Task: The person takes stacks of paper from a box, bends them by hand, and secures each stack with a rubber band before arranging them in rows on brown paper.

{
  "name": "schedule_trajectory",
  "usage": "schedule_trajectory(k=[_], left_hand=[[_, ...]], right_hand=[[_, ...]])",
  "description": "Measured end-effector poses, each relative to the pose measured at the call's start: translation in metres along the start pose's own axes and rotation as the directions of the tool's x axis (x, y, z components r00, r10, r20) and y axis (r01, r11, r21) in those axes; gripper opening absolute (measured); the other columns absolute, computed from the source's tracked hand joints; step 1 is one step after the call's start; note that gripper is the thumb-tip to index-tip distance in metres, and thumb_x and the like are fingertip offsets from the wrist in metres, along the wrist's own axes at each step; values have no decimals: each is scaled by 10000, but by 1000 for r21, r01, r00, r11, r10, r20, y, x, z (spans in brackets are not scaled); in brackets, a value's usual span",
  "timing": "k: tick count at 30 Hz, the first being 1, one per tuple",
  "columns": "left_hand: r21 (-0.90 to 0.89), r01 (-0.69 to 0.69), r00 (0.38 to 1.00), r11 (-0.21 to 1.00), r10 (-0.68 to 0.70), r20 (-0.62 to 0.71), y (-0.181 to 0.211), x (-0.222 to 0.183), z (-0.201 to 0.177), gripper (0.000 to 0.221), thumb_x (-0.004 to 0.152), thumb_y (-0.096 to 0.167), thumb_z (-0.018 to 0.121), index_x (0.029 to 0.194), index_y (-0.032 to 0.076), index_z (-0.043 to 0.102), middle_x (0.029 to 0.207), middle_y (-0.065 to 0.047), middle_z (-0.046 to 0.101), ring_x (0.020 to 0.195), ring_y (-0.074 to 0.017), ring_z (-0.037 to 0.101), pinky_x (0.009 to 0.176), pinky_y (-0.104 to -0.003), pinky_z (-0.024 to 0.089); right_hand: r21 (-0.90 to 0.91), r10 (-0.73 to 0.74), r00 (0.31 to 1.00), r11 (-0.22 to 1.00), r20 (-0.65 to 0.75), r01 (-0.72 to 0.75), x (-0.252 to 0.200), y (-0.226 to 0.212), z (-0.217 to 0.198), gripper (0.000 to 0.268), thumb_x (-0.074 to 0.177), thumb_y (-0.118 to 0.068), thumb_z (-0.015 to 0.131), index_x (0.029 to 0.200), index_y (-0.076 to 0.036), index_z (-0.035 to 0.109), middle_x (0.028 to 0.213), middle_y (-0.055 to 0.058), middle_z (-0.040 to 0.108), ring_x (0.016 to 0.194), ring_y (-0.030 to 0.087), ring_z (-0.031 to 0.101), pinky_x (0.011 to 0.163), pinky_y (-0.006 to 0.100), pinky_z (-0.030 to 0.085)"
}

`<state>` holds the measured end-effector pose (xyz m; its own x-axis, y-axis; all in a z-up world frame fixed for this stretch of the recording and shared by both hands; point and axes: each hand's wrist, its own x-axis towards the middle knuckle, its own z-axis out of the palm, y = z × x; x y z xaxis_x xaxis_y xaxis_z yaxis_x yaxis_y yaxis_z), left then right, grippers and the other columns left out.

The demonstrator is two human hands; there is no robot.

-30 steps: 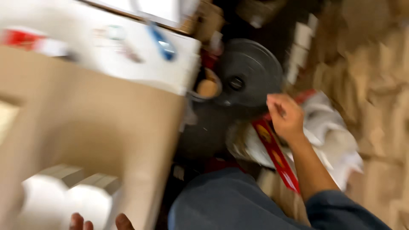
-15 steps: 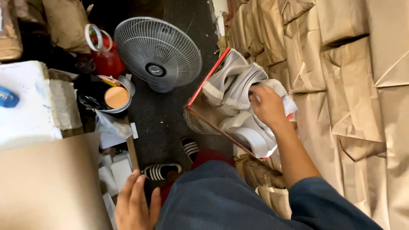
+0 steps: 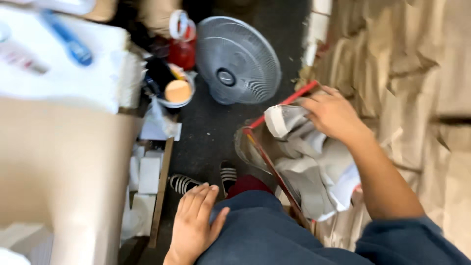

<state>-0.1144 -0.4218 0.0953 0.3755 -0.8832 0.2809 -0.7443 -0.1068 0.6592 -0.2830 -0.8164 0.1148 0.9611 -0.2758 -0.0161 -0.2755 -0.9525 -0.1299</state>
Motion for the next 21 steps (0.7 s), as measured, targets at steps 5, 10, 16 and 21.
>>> schedule_trajectory(k=[5, 10, 16, 21], left_hand=[[30, 65, 947, 997, -52, -316, 12, 12, -35, 894, 752, 421, 842, 1398, -34, 425, 1394, -261, 505, 1331, -449, 466, 1111, -562, 360], [68, 164, 860, 984, -109, -498, 14, 0, -56, 894, 746, 331, 846, 1416, -54, 396, 1386, -295, 484, 1322, -483, 474, 1133, -605, 337], [-210, 488, 555, 848, -486, -675, -19, -51, -80, 440, 818, 82, 781, 1194, 12, 565, 1122, -168, 575, 990, -313, 625, 841, -403, 526], [-774, 330, 193, 540, -842, -505, -48, -66, -115, 407, 867, 67, 708, 1198, 34, 473, 1017, -80, 566, 888, -148, 590, 765, -293, 530]], right_hand=[[95, -324, 942, 938, -94, 332, 61, -103, -43, 321, 842, -158, 765, 1141, -93, 667, 994, 82, 680, 992, 307, 648, 1020, 465, 458], [193, -709, 689, 663, -148, 723, 109, -226, -47, 416, 709, -97, 768, 1117, -120, 690, 1000, 45, 700, 962, 247, 679, 1038, 517, 454], [288, -671, 616, 546, -412, 787, 155, -321, -7, 467, 737, -156, 823, 1168, -118, 648, 1128, 77, 690, 1168, 320, 649, 1099, 539, 398], [763, -93, 857, 512, 506, -395, 181, -329, 87, 467, 801, 38, 686, 1250, -36, 579, 1033, 157, 704, 953, 284, 704, 858, 428, 549]])
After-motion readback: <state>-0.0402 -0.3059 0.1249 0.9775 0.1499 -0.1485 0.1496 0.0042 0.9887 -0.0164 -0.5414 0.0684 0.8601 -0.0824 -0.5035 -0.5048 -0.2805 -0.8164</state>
